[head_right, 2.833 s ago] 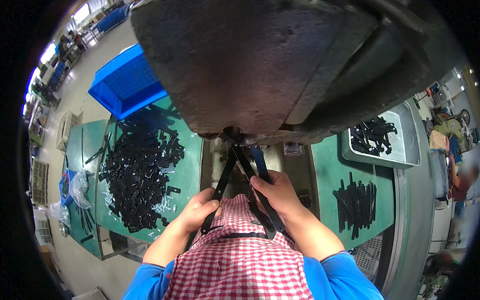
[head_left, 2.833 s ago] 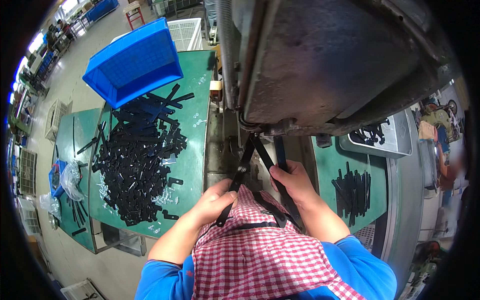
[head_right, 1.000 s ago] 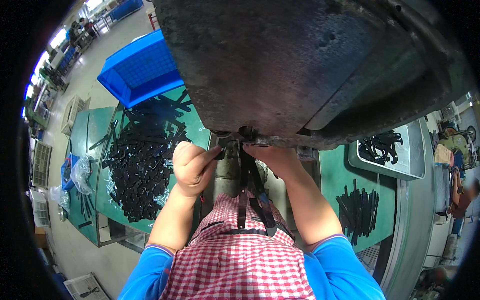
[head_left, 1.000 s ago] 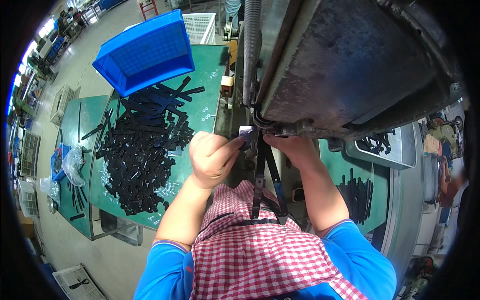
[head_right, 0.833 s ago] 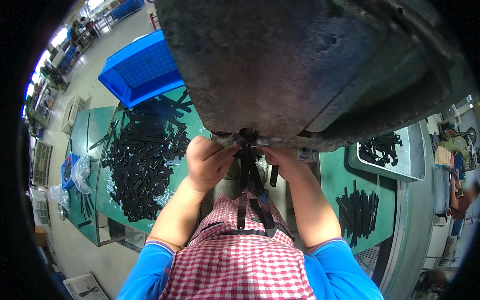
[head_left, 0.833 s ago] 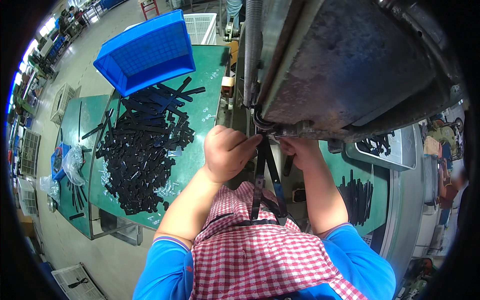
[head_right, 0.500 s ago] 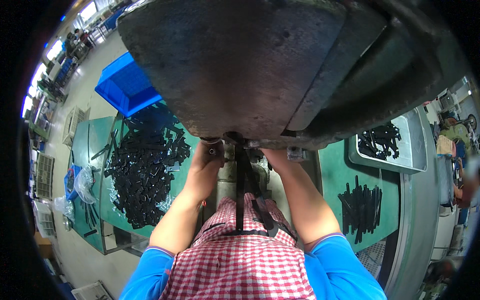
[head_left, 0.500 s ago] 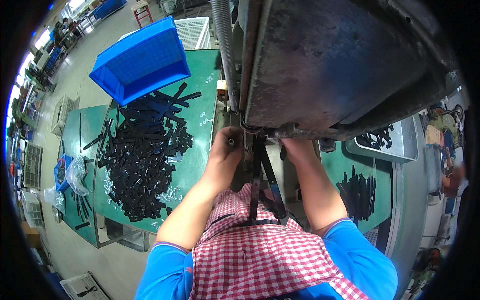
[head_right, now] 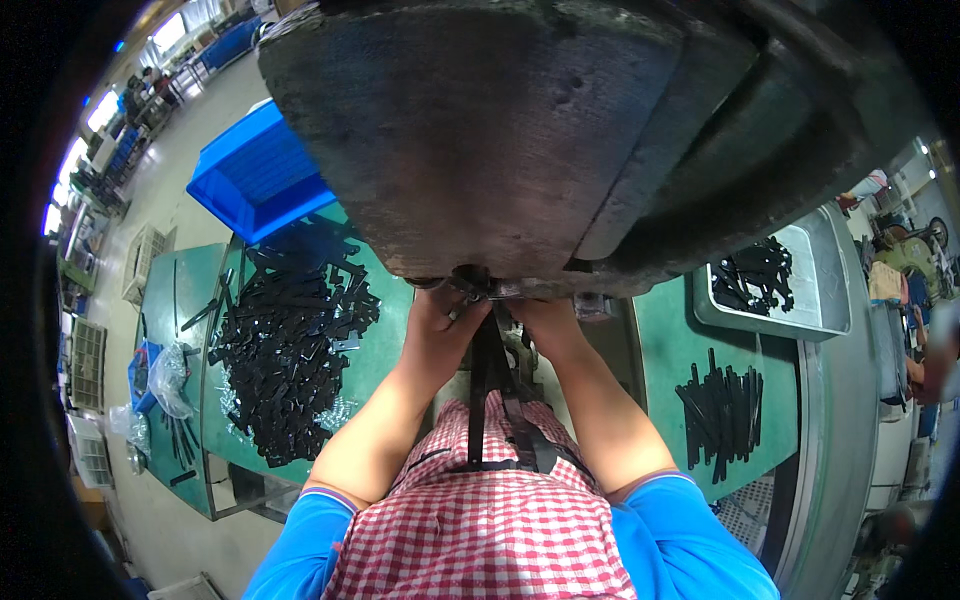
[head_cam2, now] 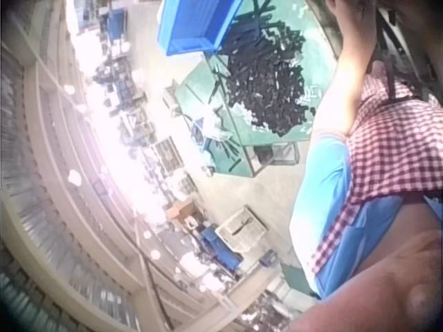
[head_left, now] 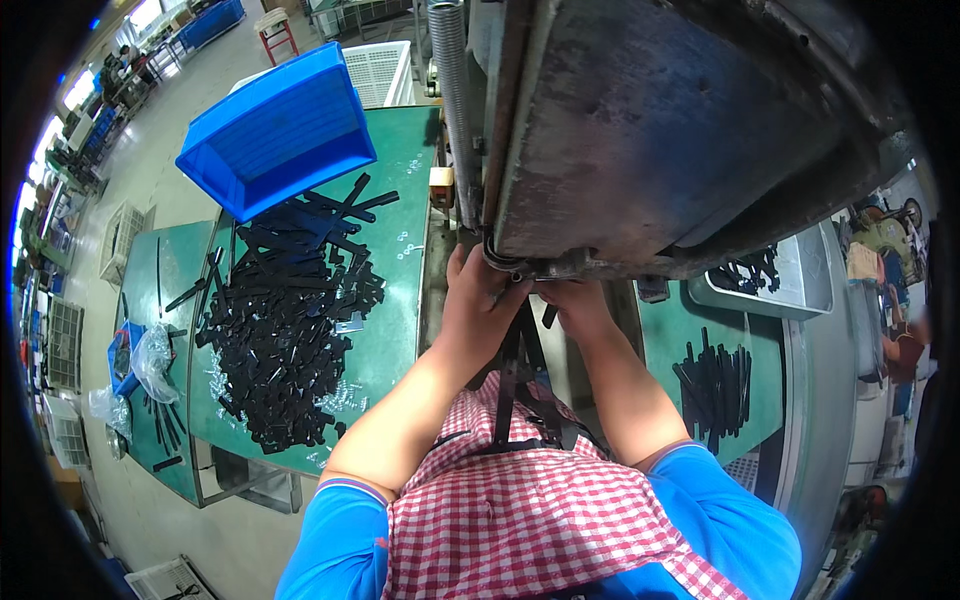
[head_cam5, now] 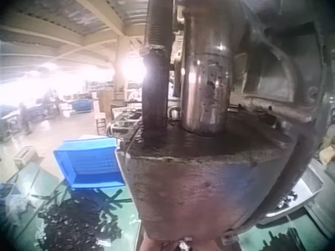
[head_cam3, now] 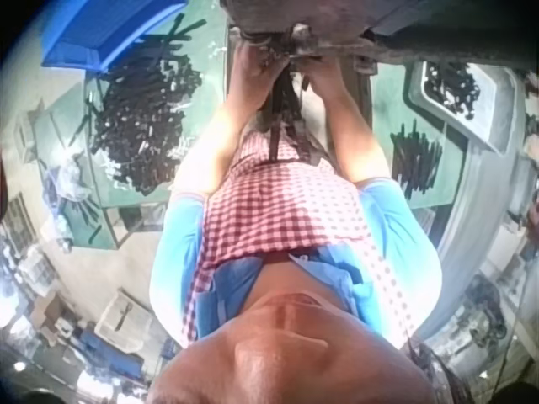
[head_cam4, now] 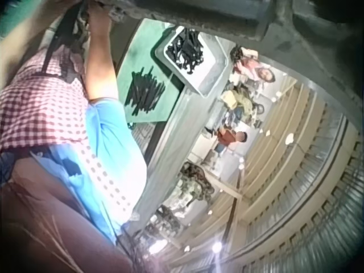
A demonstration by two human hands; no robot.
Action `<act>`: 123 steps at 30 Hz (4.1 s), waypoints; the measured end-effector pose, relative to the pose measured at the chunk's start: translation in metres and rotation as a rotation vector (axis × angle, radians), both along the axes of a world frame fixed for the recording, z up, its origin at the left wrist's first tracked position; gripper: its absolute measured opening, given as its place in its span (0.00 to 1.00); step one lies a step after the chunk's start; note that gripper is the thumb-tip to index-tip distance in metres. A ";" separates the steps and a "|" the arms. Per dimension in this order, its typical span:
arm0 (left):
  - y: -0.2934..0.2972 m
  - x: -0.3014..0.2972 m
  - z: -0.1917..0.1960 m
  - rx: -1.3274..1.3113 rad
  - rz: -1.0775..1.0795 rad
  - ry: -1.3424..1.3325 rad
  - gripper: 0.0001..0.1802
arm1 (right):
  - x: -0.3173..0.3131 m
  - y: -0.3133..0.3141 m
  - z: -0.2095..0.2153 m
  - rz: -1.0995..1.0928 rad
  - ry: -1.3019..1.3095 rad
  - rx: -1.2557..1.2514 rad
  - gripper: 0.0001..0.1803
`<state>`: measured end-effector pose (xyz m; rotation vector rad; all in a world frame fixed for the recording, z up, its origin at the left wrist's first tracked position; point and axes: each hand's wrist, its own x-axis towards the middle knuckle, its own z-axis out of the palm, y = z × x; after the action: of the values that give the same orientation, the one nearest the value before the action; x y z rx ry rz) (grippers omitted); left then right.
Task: The person repeatedly picks up black plastic strips from a pile on a green workbench, places them into a press machine, and operates the press. The processed strips are then placed into a metal tray. The task is performed continuously throughout the clip.
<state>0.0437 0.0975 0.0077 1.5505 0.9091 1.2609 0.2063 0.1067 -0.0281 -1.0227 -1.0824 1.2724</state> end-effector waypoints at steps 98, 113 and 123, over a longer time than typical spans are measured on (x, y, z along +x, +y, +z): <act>-0.084 -0.051 0.017 -0.050 0.409 -1.307 0.16 | 0.008 -0.053 0.047 0.765 0.118 -0.339 0.30; -0.150 -0.028 -0.032 -0.411 0.610 -1.137 0.09 | 0.002 -0.064 0.023 0.599 0.215 -0.530 0.31; -0.208 -0.103 -0.137 -0.477 1.019 -0.074 0.16 | 0.040 0.083 -0.043 0.426 0.517 -0.224 0.16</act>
<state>-0.0594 -0.1100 -0.1288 0.6190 1.9034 1.5737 0.2462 0.1894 -0.0713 -0.5752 -0.7820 1.9090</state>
